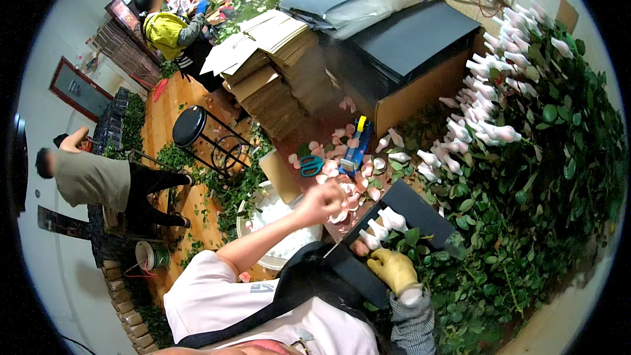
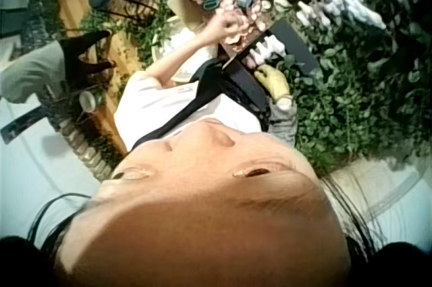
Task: The person arranges pink artificial roses into a black foam tray. They pick up individual flowers from a pile, place them into the foam, and adjust their positions. The person also handles a black plastic lid and a blue tape dispenser during the process.
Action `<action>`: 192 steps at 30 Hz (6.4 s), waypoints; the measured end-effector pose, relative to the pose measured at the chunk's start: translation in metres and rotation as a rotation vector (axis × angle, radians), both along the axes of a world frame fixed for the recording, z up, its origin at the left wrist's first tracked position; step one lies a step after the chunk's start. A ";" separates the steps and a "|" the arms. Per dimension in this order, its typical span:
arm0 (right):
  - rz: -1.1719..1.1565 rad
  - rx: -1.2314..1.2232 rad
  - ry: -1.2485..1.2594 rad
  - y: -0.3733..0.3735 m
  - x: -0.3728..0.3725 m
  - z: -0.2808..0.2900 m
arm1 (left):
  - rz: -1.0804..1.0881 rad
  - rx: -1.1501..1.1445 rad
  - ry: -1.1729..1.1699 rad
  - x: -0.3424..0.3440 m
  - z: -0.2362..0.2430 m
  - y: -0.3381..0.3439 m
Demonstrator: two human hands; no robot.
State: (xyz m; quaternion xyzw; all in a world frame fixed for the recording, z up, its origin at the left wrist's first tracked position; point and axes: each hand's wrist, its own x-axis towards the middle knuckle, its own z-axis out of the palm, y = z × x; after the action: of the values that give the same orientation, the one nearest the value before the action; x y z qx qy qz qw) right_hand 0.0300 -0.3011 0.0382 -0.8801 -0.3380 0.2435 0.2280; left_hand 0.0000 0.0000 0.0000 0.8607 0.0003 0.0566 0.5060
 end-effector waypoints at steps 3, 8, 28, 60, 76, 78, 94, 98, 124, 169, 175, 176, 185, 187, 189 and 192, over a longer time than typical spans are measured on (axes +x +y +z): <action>-0.272 0.020 -0.103 0.013 -0.009 0.021 | -0.063 0.153 0.213 -0.006 0.003 -0.042; -0.152 -0.352 -0.330 0.004 -0.010 -0.046 | -0.179 0.314 0.278 0.000 -0.020 -0.097; -0.118 -0.539 -0.441 -0.002 0.009 -0.046 | -0.032 0.223 0.322 0.012 -0.023 -0.100; -0.506 0.071 -0.216 0.007 0.015 -0.072 | 0.310 0.116 -0.155 0.048 0.011 -0.075; -0.323 -0.472 -0.669 -0.020 0.027 -0.101 | -0.080 0.406 -0.148 0.053 0.008 -0.128; -0.409 -0.475 -0.655 -0.024 0.028 -0.109 | -0.123 0.375 -0.188 0.052 0.008 -0.128; -0.535 -0.242 -0.317 -0.006 0.027 -0.069 | 0.397 0.420 0.381 -0.098 0.045 0.125; -0.322 -0.237 -0.563 -0.021 0.022 -0.093 | -0.017 -0.294 -0.319 -0.067 0.133 0.040; -0.268 -0.330 -0.819 0.015 0.007 -0.037 | -0.797 -1.781 -0.665 -0.061 0.203 -0.157; -0.367 -0.502 -0.568 0.008 0.013 -0.049 | -0.045 -0.022 -0.371 0.044 -0.030 -0.094; -0.389 -0.023 -0.423 0.000 -0.029 0.029 | -0.036 -0.100 0.310 0.005 -0.036 -0.038; -0.387 0.065 -0.425 0.002 -0.032 0.033 | -0.051 -0.189 0.345 -0.003 -0.040 -0.040; -0.069 -0.207 -0.236 0.018 -0.022 -0.014 | -0.069 -0.195 0.343 -0.025 -0.029 -0.072; -0.055 -0.114 -0.265 0.009 -0.019 -0.018 | -0.060 -0.248 0.332 -0.026 -0.035 -0.072; -0.049 -0.103 -0.279 0.009 -0.018 -0.028 | -0.089 -0.296 0.389 -0.025 -0.039 -0.067; 0.055 -0.293 -0.279 0.019 -0.015 -0.023 | -0.111 -0.513 0.526 -0.022 -0.039 -0.060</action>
State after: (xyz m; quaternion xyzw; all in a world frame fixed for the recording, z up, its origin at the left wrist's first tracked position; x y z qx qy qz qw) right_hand 0.0154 -0.2819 0.0151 -0.9194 -0.3512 0.1721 0.0420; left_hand -0.0218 -0.0598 -0.0392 0.6897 0.0977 -0.1960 0.6902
